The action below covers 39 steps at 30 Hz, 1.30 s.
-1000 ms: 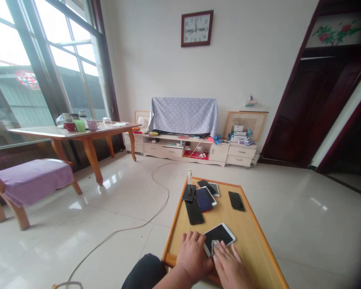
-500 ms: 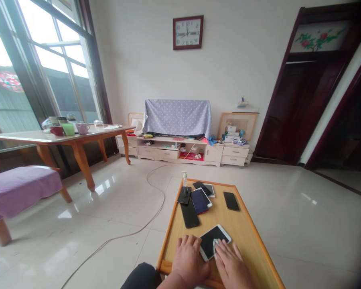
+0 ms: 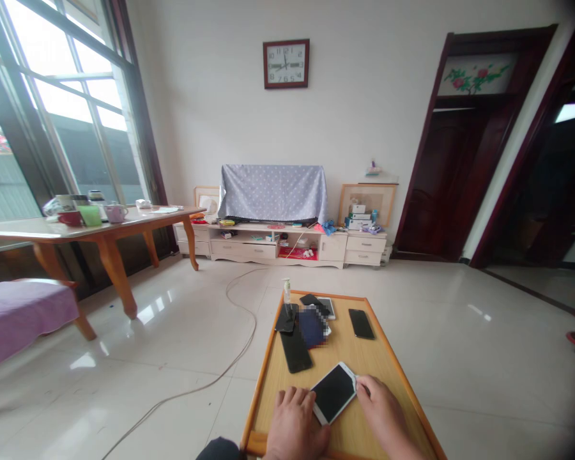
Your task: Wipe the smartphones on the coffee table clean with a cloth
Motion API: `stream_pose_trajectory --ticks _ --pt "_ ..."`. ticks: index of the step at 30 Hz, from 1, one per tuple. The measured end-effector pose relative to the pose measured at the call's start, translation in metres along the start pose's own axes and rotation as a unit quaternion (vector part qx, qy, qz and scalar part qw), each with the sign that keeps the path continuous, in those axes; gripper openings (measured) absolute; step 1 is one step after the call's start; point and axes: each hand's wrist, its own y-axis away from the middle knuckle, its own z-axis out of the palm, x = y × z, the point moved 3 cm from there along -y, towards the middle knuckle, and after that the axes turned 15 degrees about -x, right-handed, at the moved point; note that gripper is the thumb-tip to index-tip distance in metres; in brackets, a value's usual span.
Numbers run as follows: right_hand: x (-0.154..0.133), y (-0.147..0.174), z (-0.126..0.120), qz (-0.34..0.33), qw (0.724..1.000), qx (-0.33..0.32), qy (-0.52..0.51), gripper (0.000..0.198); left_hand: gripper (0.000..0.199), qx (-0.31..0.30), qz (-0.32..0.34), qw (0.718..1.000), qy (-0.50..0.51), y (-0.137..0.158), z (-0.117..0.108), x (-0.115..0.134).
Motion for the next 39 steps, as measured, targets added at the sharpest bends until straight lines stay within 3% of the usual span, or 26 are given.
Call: stream_pose_trajectory --ticks 6,13,23,26,30,39 --pt "0.012 0.004 -0.004 0.082 0.990 -0.005 -0.115 0.031 0.038 0.031 0.025 0.999 0.017 0.001 0.002 -0.002" --pt "0.012 0.005 -0.009 0.019 0.985 -0.003 -0.173 0.044 0.024 0.068 0.063 0.996 -0.006 0.007 -0.003 0.002" --pt "-0.004 0.005 -0.010 0.045 0.943 -0.008 -0.329 0.032 0.034 0.063 0.085 0.994 0.000 0.005 -0.002 0.007" --pt "-0.005 0.004 -0.012 0.032 0.942 0.024 -0.334 0.026 0.037 0.063 0.071 0.995 0.033 0.001 0.002 -0.002" --pt "-0.005 -0.002 -0.007 0.013 0.939 0.042 -0.342 0.034 0.038 0.073 0.047 0.994 0.065 -0.003 0.008 -0.013" --pt "-0.002 -0.019 0.006 0.053 0.979 0.034 -0.195 0.034 0.036 0.039 -0.049 0.998 0.018 -0.014 0.008 -0.012"
